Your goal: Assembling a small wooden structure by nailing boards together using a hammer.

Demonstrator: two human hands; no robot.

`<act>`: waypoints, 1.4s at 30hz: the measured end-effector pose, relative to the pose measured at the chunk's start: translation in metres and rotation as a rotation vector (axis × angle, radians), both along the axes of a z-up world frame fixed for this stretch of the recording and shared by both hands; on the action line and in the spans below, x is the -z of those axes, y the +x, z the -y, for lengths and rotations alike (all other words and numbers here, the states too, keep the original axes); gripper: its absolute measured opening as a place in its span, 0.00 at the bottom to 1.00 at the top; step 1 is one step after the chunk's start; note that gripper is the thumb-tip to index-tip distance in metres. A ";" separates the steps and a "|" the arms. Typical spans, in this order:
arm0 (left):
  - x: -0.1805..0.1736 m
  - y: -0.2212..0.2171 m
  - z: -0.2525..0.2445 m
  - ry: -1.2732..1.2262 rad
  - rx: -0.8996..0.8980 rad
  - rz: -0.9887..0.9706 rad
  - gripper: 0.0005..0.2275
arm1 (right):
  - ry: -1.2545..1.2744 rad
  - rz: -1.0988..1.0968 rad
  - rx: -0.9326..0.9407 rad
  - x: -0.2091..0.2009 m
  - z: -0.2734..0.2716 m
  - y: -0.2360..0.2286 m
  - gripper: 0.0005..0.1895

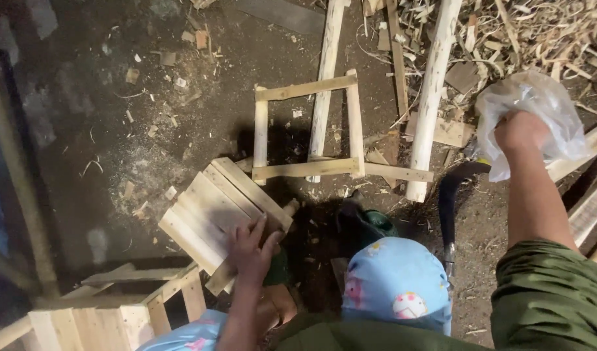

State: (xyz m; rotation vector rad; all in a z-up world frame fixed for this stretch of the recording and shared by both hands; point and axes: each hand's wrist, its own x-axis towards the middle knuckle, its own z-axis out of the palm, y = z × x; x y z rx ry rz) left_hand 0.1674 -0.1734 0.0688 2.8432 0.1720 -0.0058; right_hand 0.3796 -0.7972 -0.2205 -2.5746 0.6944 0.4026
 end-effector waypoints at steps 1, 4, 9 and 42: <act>-0.002 0.002 0.000 0.037 0.043 0.012 0.23 | -0.299 -0.207 -0.242 -0.026 -0.013 0.008 0.15; 0.000 0.001 -0.002 0.069 0.088 0.028 0.23 | -0.627 -0.328 -0.577 -0.043 -0.023 0.016 0.19; 0.002 0.001 -0.004 0.043 0.076 0.029 0.23 | -0.818 -0.490 -0.807 -0.056 -0.039 0.031 0.19; -0.006 0.004 0.000 -0.087 0.106 0.086 0.22 | 1.245 0.211 0.531 -0.101 0.005 -0.059 0.06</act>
